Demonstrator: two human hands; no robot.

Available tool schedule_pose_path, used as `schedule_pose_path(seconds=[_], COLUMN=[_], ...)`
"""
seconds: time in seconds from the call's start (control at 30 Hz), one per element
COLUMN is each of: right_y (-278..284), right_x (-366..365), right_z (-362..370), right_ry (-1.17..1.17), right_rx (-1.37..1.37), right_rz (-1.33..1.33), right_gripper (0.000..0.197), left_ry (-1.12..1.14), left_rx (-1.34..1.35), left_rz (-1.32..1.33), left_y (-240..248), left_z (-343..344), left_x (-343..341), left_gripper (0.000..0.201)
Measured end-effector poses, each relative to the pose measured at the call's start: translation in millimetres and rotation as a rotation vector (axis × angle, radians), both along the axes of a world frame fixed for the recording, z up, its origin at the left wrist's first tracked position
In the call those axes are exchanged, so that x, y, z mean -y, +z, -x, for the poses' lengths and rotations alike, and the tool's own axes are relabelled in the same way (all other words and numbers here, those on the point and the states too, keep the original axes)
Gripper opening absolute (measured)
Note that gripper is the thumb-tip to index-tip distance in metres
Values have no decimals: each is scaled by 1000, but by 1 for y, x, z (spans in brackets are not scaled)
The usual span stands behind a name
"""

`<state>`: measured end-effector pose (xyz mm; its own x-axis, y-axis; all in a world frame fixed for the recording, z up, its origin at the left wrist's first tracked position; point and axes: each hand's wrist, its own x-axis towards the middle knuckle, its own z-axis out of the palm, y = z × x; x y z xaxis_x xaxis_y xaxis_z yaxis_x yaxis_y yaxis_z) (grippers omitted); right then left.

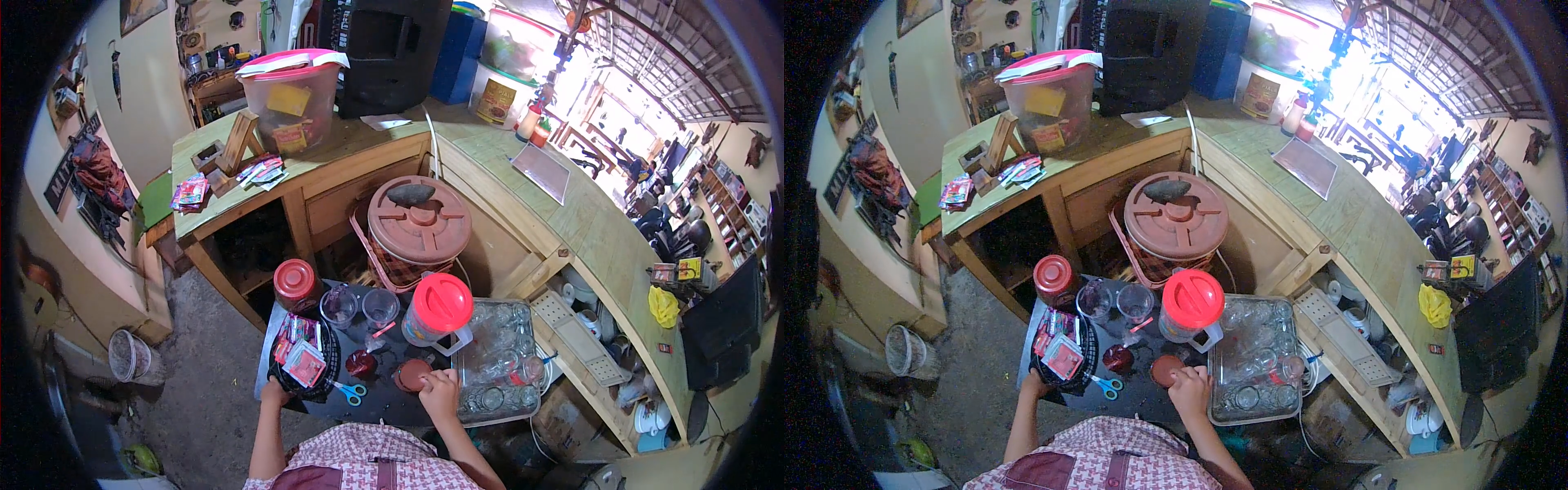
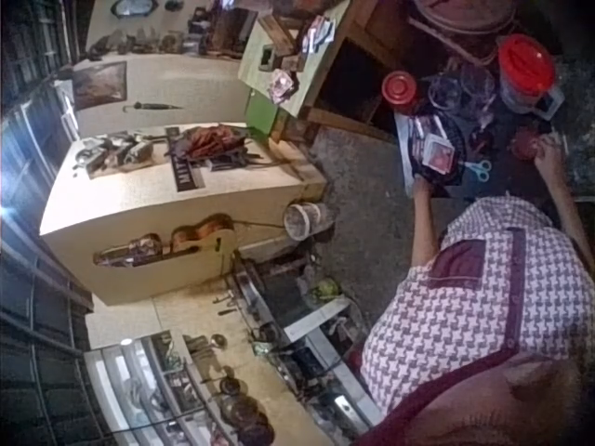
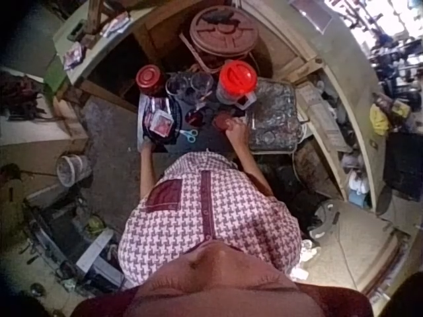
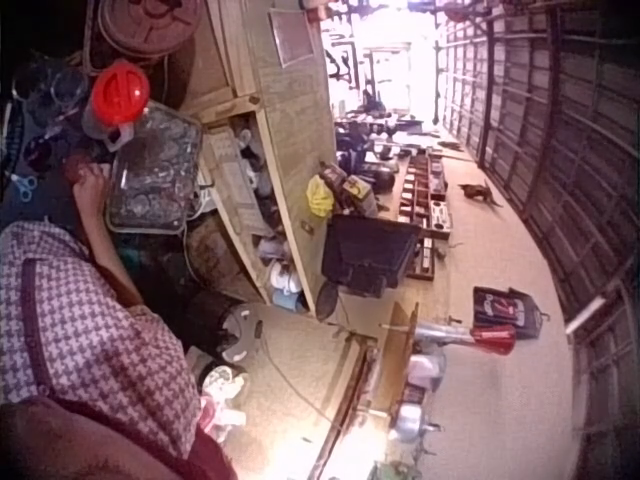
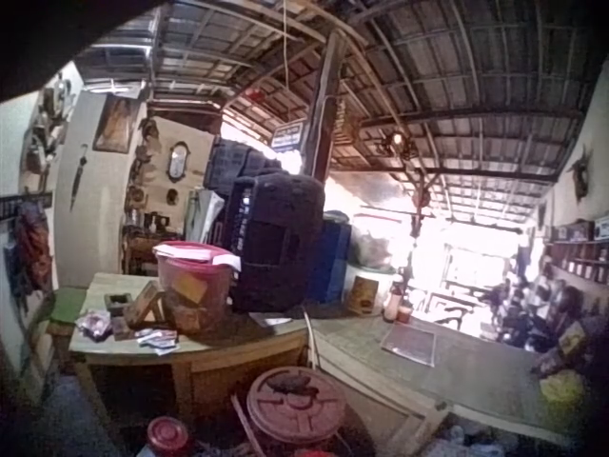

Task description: Preparing a beverage in a glass by adding liquid and ice.

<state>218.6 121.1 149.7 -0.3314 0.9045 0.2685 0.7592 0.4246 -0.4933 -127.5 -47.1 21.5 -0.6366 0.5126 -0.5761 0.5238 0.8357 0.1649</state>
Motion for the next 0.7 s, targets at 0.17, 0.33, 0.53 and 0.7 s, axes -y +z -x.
schedule_pose_path(seconds=[0.17, 0.33, 0.53, 0.7], right_y=[-12, 2, -6, 4], right_x=[-3, 0, -1, 0], right_z=[0, 4, 1, 6], right_ry=[36, -13, 9, 11], right_rx=[-192, 6, -90, -25], right_rz=[100, -67, 60, -16], right_gripper=[18, 17, 17, 17], left_ry=[6, 4, 22, 20], left_rx=[21, 21, 9, 7], left_rz=[30, 42, 38, 28], left_y=[5, 0, -6, -7], left_z=[0, 1, 2, 3], left_x=[-4, -1, -2, 1], left_gripper=[86, 90, 90, 89])
